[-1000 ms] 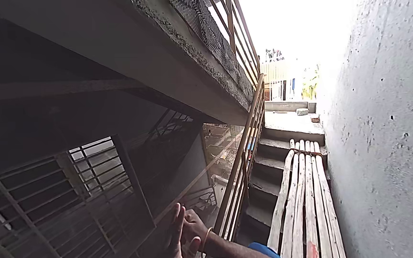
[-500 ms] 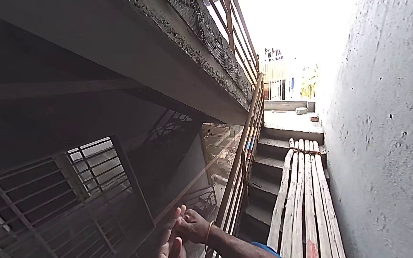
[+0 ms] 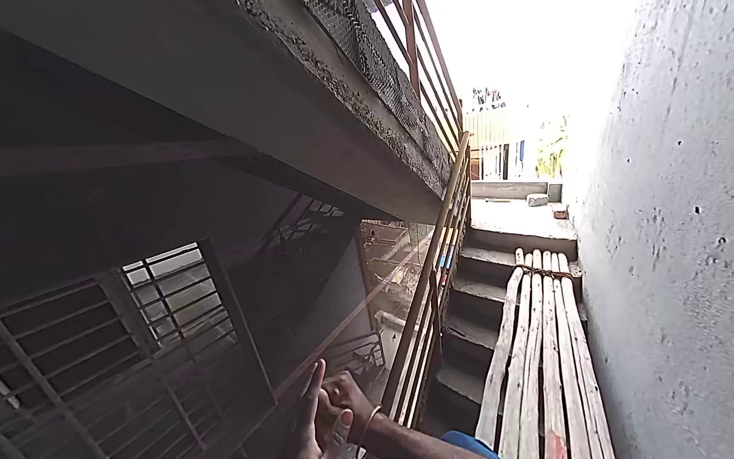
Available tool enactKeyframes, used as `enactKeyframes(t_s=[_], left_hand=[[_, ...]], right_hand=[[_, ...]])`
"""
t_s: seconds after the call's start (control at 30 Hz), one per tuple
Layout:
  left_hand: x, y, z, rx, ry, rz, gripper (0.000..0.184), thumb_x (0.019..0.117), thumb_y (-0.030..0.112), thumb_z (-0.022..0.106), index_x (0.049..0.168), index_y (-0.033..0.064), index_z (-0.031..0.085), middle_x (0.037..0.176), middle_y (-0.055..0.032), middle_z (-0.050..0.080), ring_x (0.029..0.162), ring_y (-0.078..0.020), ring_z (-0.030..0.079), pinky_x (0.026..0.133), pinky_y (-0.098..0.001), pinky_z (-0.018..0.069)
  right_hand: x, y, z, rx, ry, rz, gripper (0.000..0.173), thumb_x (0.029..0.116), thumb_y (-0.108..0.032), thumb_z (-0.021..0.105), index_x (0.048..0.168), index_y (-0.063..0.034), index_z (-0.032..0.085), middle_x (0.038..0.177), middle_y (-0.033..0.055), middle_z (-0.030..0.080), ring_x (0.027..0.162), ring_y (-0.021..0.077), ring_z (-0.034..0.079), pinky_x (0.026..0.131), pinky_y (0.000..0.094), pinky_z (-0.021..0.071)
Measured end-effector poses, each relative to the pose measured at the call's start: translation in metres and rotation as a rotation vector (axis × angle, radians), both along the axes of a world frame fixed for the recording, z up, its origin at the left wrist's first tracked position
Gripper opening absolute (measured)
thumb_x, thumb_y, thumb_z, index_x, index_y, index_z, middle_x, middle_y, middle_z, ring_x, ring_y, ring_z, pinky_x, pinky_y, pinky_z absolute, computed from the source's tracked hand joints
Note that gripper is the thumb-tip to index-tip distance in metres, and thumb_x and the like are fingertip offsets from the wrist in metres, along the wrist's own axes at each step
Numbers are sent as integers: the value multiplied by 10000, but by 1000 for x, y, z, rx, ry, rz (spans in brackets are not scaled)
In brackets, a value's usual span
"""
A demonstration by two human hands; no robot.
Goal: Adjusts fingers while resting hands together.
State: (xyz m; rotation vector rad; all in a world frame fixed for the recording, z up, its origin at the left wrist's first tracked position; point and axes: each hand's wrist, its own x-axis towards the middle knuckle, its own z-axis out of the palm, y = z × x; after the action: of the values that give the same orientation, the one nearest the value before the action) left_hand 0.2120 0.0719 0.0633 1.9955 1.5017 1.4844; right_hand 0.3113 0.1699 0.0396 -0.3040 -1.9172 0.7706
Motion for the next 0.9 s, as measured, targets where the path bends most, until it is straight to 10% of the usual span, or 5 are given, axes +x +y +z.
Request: enactKeyframes(t_s=[0.1,0.27,0.33,0.47,0.9], left_hand=[[2,0,0,33,154,63,816,929,443,661,1574,42,364,1617,-206,353,1466,-292,417,1168,-457,394],[8,-1,-1,69,-42,-96,998,929,614,612,1589,-40,246,1631,-246,292,1465,-204,413,1147,-340,418],[9,-1,-3,52,-352,-343,1043,965,613,560,1629,33,2,1671,-181,227,1357,-103,504,1008,-243,507],[11,-1,-2,22,-867,-728,848,984,646,463,1608,428,-69,1630,-61,377,575,-73,597,494,-218,496],[-4,-5,1,-51,-969,-749,778,1006,652,373,1615,414,-49,1575,-86,464,558,-72,590,484,-202,476]], right_hand=[[-4,3,-2,-135,129,135,315,997,-81,508,717,23,607,614,1,560,577,17,518,573,228,444],[-5,9,-4,-392,262,408,470,1049,-497,505,820,-113,649,714,-124,624,663,-65,574,651,167,492],[-3,5,1,-450,264,451,582,964,-700,515,752,-172,635,674,-132,621,631,-54,582,615,173,493],[0,5,-1,-434,258,489,654,931,-765,481,841,-145,669,779,-96,666,776,-20,640,748,211,542],[0,16,-4,-367,128,354,566,976,-616,561,699,-124,593,616,-108,575,576,-42,549,566,186,467]])
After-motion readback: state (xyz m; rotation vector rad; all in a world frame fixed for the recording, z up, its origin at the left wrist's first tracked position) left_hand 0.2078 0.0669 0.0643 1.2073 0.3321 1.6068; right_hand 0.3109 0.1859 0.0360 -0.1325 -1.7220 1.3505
